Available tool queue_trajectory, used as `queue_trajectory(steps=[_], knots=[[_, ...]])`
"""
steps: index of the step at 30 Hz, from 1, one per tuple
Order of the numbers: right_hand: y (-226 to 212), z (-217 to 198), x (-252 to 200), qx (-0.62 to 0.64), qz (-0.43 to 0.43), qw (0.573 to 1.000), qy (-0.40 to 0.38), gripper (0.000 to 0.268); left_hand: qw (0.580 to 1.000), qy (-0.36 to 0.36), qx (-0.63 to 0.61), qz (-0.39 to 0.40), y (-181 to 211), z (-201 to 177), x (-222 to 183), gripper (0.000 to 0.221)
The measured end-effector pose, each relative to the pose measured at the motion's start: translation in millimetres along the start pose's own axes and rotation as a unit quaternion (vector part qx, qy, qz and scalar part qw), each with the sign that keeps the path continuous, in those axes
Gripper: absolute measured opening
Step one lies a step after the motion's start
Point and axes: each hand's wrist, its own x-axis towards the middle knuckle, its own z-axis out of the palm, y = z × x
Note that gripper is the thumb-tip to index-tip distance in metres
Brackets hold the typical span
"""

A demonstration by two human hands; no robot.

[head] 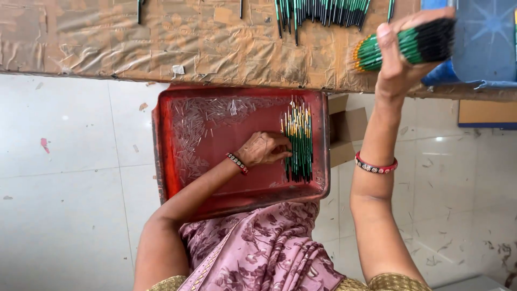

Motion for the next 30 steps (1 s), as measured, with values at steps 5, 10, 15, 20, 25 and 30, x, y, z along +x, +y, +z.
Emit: queue_trajectory(steps=[5, 10, 15, 20, 25, 30], knots=[[-28.6, 33.6, -45.3, -0.055, -0.194, 0.979, -0.016, 0.023, 0.977, 0.047, -0.207, -0.006, 10.5, -5.3, 37.5, 0.045], [-54.0, 33.7, -85.0, -0.211, -0.422, 0.857, -0.207, 0.023, 0.458, -0.021, -0.873, -0.167, 28.2, -27.7, 77.8, 0.040], [-60.6, 13.6, -99.4, -0.184, -0.493, 0.818, -0.233, 0.012, 0.525, -0.196, -0.828, -0.019, 64.0, -50.8, 84.3, 0.035], [-52.8, 4.4, -100.0, -0.197, -0.452, 0.854, -0.166, 0.027, 0.687, -0.023, -0.726, 0.010, 116.0, -97.7, 100.1, 0.022], [-59.5, 7.0, -78.4, -0.102, -0.313, 0.943, -0.050, 0.066, 0.753, 0.235, -0.601, 0.127, 119.8, -145.7, 143.7, 0.028], [-41.5, 10.0, -45.4, -0.029, -0.050, 0.998, -0.025, 0.083, 0.867, 0.355, -0.235, 0.260, 98.1, -166.0, 188.5, 0.065]])
